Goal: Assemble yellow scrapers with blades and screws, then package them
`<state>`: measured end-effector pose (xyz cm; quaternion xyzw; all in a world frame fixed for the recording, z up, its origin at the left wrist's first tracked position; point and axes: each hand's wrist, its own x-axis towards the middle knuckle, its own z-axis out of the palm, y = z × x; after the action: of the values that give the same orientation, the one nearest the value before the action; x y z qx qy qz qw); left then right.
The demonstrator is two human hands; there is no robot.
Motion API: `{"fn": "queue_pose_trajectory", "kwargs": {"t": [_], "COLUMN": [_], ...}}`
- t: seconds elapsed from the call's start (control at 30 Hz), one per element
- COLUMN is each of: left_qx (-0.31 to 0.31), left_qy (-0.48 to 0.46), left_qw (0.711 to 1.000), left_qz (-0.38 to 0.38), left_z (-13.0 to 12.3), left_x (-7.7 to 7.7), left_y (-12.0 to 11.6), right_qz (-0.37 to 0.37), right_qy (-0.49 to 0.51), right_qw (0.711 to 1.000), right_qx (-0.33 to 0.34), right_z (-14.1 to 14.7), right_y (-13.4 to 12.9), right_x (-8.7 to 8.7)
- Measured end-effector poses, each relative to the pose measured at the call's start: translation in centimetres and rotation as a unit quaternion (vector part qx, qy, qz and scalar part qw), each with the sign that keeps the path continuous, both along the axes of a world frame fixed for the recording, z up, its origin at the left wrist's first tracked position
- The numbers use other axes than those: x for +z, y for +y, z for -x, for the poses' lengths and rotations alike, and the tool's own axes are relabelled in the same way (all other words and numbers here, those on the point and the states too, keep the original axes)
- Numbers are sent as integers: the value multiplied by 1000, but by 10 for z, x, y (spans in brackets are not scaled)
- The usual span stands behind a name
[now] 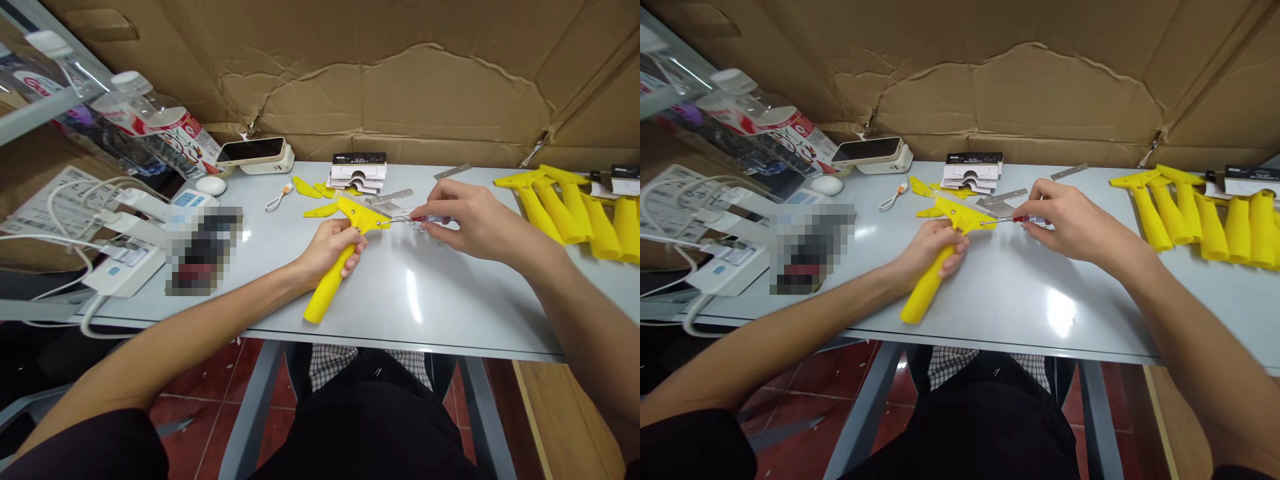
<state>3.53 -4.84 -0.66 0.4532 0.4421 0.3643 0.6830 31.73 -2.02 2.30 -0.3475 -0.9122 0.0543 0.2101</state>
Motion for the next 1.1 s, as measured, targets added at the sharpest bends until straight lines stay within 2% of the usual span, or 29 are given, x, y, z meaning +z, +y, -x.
{"fn": "queue_pose_trajectory", "kwargs": {"t": [0.3,0.5,0.67,0.9,1.1], "left_qx": [1,10,15,16,21], "left_qy": [7,38,41,36,36], "left_qw": [1000,999,998,999,999], "left_qz": [-6,-34,-40,-22,-13], "left_z": [0,-3,-4,-3,-2], "left_x": [-2,-1,-2,-2,-4], "left_y": [0,-5,-6,-4,-3], "right_qz": [6,-30,-53,-71,-32], "right_qy": [-14,-32,14,53,51], "right_qw": [1000,998,998,996,998], "right_qx": [-13,-39,-33,-18,-2], "right_z": [3,9,15,18,16], "right_y": [-1,-14,-26,-27,-28], "right_x": [-2,3,11,9,14]}}
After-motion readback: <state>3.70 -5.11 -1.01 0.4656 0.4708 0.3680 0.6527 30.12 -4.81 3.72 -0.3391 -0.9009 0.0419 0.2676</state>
